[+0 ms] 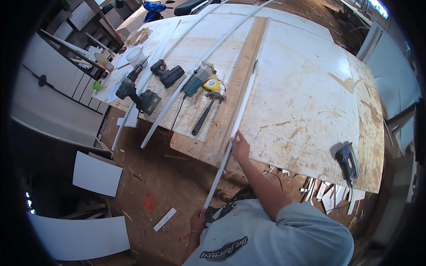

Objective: The person wipes a wooden board with a cloth, picks up a plastic bottle, and then moves to a workbench to hammer a nail into a wooden strip, measures a piece of wood with a tape measure, and aligns a white trim piece against a wooden frame.

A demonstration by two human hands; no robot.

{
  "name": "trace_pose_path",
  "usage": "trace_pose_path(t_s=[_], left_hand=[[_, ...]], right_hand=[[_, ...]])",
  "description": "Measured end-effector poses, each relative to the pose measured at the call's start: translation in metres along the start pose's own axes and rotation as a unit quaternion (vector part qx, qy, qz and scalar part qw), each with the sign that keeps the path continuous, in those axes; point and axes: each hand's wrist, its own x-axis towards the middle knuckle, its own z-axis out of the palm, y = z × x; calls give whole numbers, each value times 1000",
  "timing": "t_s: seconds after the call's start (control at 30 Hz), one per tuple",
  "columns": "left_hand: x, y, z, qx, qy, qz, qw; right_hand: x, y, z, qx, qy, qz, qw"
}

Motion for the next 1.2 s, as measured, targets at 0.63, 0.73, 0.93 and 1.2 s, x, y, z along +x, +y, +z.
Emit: trace_pose_path(t_s=[0.63, 0.73, 0.93, 1.2], left_hand=[[34, 41, 12, -15, -26, 17, 999], [37, 58, 11, -5, -34, 19, 999], [44, 73, 16, -6, -22, 27, 999], [52, 99, 25, -5, -34, 34, 999]], right_hand=[[28, -4, -3, -56, 16, -31, 998], [41, -2, -4, -52, 28, -45, 997], [59, -10, -7, -61, 22, -32, 997], [91, 10, -15, -71, 62, -51, 994]])
